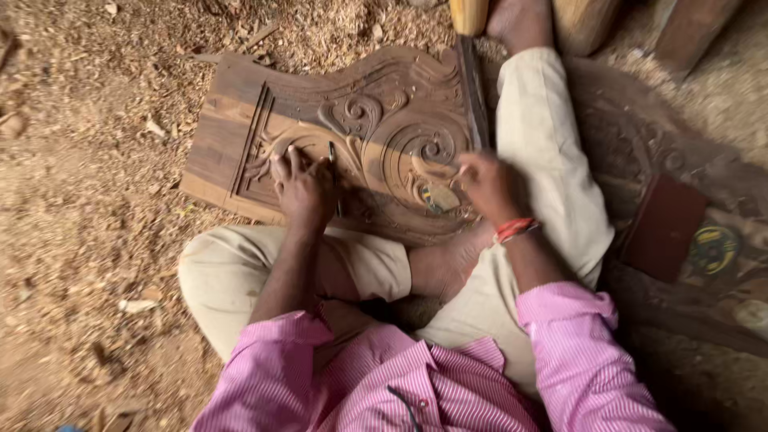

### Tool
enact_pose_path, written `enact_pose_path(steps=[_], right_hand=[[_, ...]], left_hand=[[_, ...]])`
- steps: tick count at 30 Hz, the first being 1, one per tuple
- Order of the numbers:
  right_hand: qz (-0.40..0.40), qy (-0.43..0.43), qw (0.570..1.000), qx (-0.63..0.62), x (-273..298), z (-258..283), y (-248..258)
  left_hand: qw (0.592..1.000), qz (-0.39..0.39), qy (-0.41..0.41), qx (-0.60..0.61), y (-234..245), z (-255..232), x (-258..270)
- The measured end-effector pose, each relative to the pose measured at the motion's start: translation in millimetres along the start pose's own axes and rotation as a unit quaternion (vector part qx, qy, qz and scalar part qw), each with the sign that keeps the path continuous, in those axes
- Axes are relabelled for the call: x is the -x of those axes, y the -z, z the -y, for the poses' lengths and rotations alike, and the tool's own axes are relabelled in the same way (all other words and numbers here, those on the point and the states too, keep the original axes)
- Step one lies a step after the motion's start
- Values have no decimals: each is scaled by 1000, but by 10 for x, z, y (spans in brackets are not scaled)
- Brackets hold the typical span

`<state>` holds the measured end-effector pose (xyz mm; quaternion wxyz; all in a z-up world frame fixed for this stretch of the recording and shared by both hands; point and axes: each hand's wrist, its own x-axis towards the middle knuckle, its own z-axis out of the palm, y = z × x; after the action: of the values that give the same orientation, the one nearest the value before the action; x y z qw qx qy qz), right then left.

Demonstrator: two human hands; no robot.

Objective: The person carves intricate floral patterns into a rectangular wooden panel using a chisel and a wooden mallet. They sit cross-legged on the floor, striking the chisel to shape the wood and occasionally using a sanding block to smooth the carved surfaces.

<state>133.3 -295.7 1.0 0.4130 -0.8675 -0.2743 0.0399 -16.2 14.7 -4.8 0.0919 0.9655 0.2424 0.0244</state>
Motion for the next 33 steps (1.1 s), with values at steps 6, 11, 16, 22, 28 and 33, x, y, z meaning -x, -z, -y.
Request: enact_pose_path(steps=[6, 11, 16, 22, 28, 33], right_hand=[[-60, 1, 976, 210, -277, -84, 77], [-23, -75, 967, 244, -422, -67, -39], [17, -127, 957, 258, -522, -294, -126], [16, -244, 955, -168, -512, -387, -18], [74, -284, 884, -365, -338, -14, 407], [84, -153, 860, -479, -194, 436, 563]], left_hand=[[997, -32, 56, -29, -98, -79, -34], [995, -28, 87, 35, 71, -104, 88], [968, 48, 135, 206, -16, -27, -90], [783, 40, 96, 613, -173, 85, -237], [882, 45, -7, 469, 164, -240, -437], [942, 58, -138, 302, 189, -393, -585]])
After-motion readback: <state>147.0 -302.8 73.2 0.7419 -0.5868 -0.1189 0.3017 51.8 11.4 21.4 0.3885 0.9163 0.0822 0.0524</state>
